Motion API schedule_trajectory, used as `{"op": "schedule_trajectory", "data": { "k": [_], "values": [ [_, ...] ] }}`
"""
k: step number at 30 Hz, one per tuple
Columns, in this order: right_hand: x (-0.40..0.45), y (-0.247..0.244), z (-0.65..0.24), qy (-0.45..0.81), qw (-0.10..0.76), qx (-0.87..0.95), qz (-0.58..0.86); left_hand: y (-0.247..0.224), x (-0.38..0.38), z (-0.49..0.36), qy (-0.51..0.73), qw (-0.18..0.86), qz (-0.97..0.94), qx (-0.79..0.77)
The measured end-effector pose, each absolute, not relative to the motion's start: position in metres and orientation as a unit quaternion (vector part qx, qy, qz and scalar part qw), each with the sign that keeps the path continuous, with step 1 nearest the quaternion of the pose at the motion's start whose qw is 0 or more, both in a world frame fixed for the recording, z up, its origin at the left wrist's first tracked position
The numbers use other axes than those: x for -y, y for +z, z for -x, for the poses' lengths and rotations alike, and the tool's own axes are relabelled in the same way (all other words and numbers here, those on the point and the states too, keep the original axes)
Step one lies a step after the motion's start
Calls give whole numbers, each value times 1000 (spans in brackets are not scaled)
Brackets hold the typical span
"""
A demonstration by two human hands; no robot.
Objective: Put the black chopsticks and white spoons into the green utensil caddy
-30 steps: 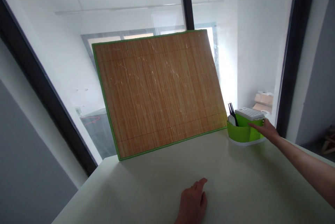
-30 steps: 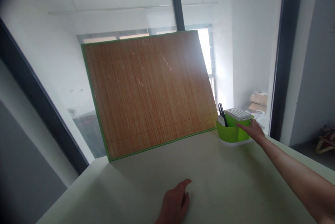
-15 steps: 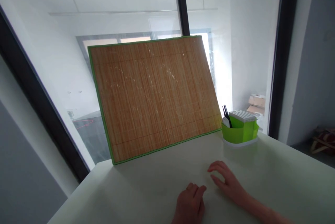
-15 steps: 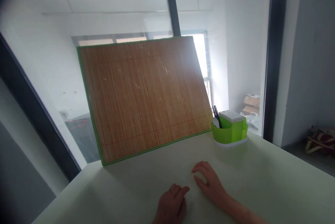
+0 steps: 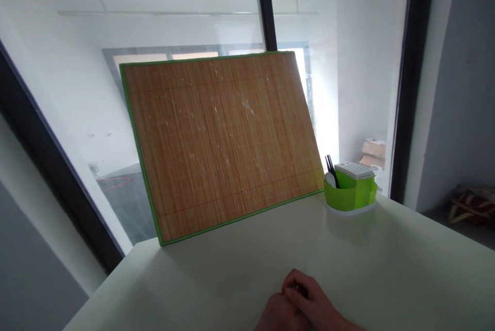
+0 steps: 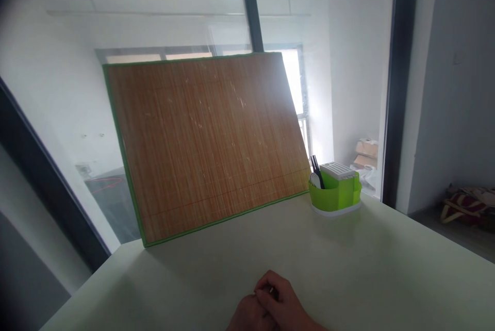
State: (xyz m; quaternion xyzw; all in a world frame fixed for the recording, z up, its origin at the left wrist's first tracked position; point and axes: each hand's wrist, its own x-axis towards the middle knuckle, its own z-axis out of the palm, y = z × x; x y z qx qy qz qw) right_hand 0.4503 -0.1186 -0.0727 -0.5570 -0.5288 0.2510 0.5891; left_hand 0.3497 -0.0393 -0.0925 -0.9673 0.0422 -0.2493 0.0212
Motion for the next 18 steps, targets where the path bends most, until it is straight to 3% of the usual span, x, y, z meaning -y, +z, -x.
{"op": "schedule_trajectory", "data": {
  "k": [9, 18],
  "values": [
    [117, -77, -451, 312, 600, 499, 542, -78, 44, -348, -202, -98, 973, 55],
    [117, -80, -457, 378, 606, 489, 501, -78, 46, -347, -154, -142, 975, 73]
  ]
}}
